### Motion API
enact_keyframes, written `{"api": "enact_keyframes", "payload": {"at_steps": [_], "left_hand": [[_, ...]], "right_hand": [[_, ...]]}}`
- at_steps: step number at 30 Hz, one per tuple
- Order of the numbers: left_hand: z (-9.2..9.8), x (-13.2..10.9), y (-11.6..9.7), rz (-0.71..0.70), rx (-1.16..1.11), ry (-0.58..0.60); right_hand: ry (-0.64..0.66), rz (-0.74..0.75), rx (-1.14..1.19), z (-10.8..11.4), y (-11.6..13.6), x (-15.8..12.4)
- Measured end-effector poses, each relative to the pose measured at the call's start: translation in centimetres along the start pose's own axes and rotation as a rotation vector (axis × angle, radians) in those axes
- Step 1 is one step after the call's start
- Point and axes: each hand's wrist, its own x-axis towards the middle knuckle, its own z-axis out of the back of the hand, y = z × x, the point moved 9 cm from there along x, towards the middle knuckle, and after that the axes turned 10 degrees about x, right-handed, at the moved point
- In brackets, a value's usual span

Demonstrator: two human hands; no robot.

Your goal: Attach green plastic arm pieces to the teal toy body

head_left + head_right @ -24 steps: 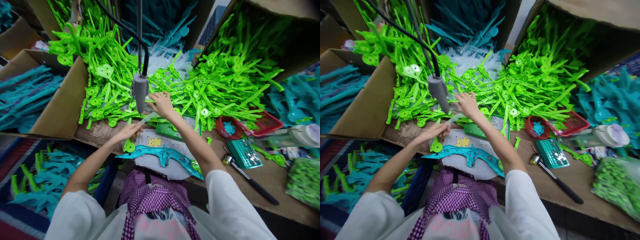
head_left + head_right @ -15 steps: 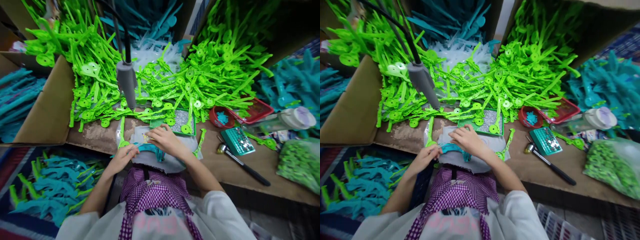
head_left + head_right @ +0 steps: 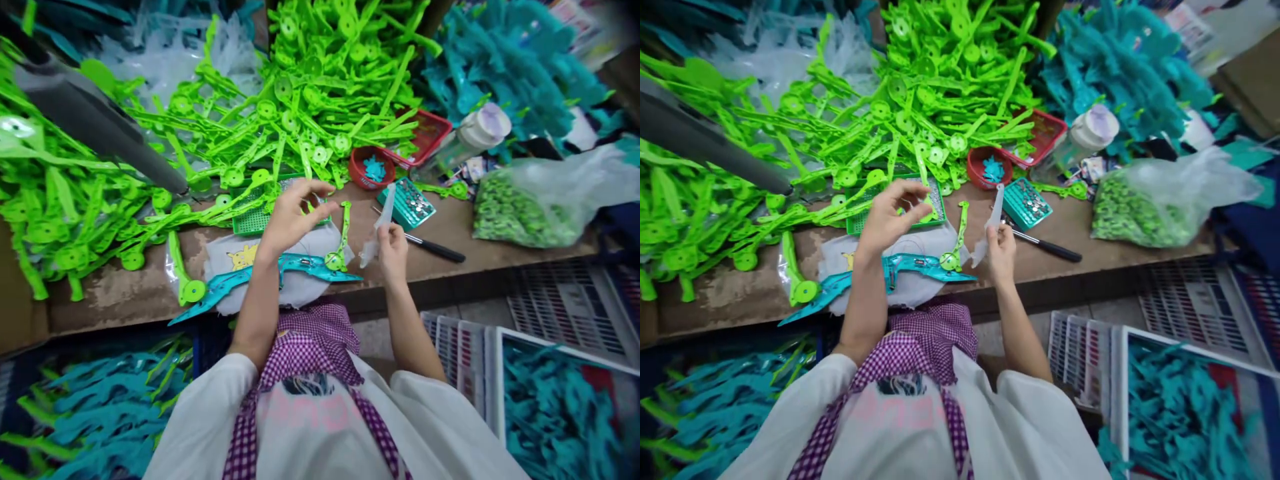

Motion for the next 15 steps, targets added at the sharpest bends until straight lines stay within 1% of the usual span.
{"api": "enact_keyframes", "payload": {"at_steps": [1,2,4,5,7,8,10,13,15], "left_hand": [[-2.3,-0.3,-0.2,-0.029,0.025,0.134],[-4.7,-1.2,-0.3,-0.051,0.067,0.273],[-8.7,-4.0,0.4,-0.059,0.197,0.517],[-10.3,-5.4,0.9,-0.049,0.263,0.611],[-12.4,-7.8,2.0,-0.026,0.347,0.744],[-13.1,-8.6,2.4,-0.018,0.362,0.778],[-13.9,-9.3,3.1,0.000,0.360,0.790],[-14.4,-9.2,4.3,0.036,0.340,0.770],[-14.7,-9.1,4.9,0.042,0.320,0.777]], "right_hand": [[0.037,-0.093,0.017,0.5,-1.3,-0.3],[0.084,-0.183,0.037,0.8,-2.5,-0.7],[0.188,-0.309,0.084,0.9,-4.0,-1.3],[0.234,-0.340,0.109,0.8,-4.3,-1.4],[0.297,-0.349,0.146,0.3,-4.5,-1.2],[0.312,-0.347,0.158,0.1,-4.7,-0.9],[0.341,-0.368,0.173,-0.6,-5.3,-0.4],[0.393,-0.437,0.200,-1.8,-6.7,-0.3],[0.409,-0.467,0.214,-2.3,-7.4,-0.5]]}}
